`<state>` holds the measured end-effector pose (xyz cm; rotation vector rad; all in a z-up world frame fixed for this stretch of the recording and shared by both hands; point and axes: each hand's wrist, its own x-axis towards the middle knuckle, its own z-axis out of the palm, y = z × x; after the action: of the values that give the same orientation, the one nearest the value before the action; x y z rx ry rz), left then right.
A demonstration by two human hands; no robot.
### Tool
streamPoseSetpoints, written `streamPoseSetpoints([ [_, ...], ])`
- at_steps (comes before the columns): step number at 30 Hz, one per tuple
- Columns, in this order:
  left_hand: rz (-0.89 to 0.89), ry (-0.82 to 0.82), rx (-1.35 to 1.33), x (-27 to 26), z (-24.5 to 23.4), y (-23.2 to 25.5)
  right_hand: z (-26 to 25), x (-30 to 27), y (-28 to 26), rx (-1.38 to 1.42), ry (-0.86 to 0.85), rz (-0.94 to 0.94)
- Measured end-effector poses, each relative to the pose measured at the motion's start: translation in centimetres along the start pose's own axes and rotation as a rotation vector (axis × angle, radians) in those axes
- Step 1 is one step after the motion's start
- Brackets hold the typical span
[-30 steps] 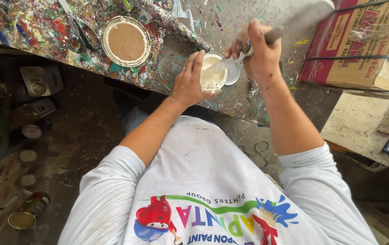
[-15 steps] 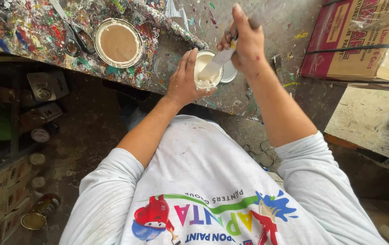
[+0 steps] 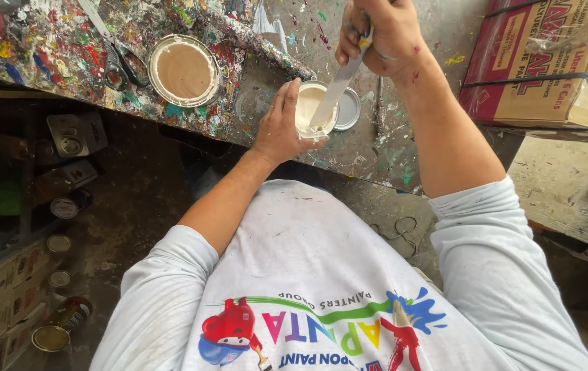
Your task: The person is adjusting the color of a small batch of paint by adding small amounts of a different color and stirring it thoroughly on a workbench.
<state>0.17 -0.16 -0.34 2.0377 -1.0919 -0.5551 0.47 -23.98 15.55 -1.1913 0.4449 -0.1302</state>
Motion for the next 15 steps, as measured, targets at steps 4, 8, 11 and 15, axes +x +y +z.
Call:
streamPoseSetpoints([
  [4,0.036,0.031,0.009,-0.2,0.0,-0.1,0.0,-0.7,1.9,0.045,-0.118,0.05],
  [8,0.028,0.038,0.009,0.2,-0.3,0.2,1.1,-2.3,2.8,0.07,0.003,0.006],
  [11,0.019,0.03,-0.004,-0.3,-0.1,0.3,2.6,-4.1,3.7,0.094,0.153,-0.077],
  [15,0.02,0.05,-0.003,-0.1,0.2,0.0,3.7,-6.2,5.6,0.08,0.165,-0.292],
])
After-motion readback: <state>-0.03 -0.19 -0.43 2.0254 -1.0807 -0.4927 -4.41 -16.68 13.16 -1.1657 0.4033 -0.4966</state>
